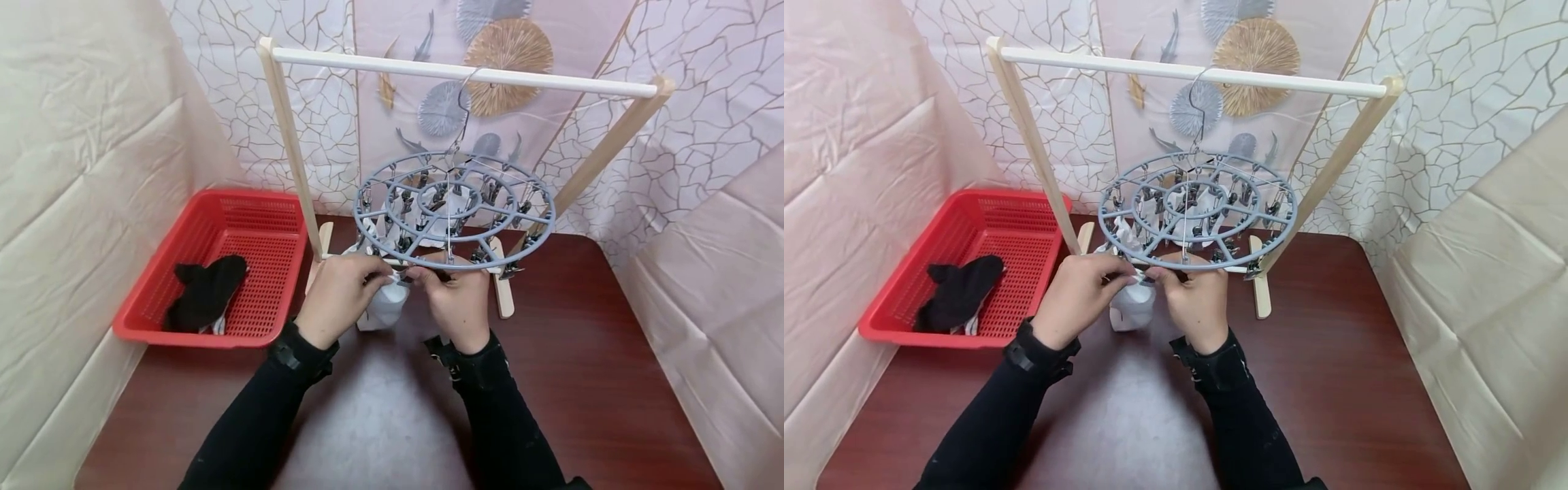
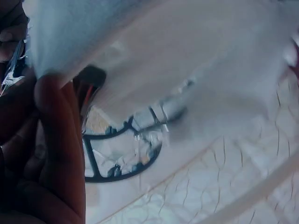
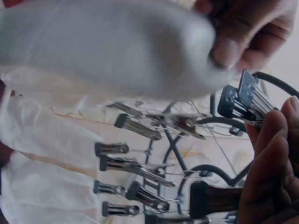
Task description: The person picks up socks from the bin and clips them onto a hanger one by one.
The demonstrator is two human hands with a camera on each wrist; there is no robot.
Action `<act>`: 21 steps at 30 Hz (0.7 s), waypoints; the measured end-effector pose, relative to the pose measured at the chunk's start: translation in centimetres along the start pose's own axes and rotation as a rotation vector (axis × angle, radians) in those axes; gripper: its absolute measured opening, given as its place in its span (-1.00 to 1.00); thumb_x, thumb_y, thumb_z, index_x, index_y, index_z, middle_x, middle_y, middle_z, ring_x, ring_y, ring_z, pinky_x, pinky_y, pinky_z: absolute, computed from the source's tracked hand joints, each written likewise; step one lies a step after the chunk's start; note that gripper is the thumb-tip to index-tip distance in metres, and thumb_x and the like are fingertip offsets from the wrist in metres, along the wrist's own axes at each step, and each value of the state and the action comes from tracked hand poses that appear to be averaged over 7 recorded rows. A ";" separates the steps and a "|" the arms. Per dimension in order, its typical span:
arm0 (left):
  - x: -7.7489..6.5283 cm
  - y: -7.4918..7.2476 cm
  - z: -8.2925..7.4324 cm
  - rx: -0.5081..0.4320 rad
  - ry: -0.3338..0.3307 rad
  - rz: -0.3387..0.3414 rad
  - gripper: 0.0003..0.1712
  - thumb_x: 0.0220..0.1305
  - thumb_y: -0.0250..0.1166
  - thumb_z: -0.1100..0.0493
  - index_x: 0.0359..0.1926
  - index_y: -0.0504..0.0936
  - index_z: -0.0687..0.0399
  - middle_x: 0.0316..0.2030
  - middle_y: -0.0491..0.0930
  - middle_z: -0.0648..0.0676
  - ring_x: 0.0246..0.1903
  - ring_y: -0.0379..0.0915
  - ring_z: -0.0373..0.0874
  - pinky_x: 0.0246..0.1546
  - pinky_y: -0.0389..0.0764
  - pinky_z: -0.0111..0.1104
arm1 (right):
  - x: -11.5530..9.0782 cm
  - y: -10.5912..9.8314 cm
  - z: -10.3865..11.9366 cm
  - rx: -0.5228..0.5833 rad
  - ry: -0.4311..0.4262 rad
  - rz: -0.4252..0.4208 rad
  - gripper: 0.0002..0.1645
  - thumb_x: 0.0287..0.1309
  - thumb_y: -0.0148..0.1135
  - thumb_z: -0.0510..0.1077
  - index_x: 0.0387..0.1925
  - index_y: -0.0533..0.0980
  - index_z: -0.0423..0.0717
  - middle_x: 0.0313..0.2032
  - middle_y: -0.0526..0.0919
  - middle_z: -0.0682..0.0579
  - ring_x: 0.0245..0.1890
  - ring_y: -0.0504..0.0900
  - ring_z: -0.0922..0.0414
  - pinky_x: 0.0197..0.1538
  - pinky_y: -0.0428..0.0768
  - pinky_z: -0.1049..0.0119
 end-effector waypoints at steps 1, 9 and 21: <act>0.1 0.1 0.0 -0.006 0.000 -0.001 -0.94 0.48 0.56 0.19 -0.11 0.93 0.02 -0.16 0.93 0.03 -0.14 0.88 -0.06 -0.10 0.81 -0.11 | 0.0 -0.1 0.0 -0.009 -0.007 -0.002 -0.90 0.28 0.57 -0.43 -0.20 0.87 -0.27 -0.34 0.88 -0.19 -0.41 0.66 0.26 -0.23 0.53 0.41; 0.1 0.0 -0.3 -0.155 0.081 -0.090 -0.93 0.44 0.59 0.23 -0.11 0.96 0.03 -0.17 0.94 0.03 -0.12 0.90 -0.11 -0.05 0.83 -0.17 | -0.1 -0.3 0.4 -0.097 -0.069 0.004 -0.91 0.29 0.62 -0.33 -0.17 0.89 -0.21 -0.32 0.89 -0.15 -0.44 0.54 0.26 -0.23 0.41 0.43; 0.1 -0.2 0.3 -0.285 0.119 -0.121 -0.91 0.42 0.59 0.31 -0.13 0.95 0.06 -0.19 0.93 0.04 -0.18 0.86 -0.14 -0.15 0.77 -0.23 | 0.0 -0.8 1.3 -0.207 -0.055 0.083 -0.80 0.30 0.63 -0.29 -0.06 0.83 -0.20 -0.29 0.83 -0.12 -0.44 0.50 0.17 -0.27 0.43 0.37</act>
Point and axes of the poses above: each hand's wrist, its own x-axis towards the middle knuckle, its own y-axis out of the palm, z = x × y, the point moved 1 cm from there along x, towards the middle knuckle
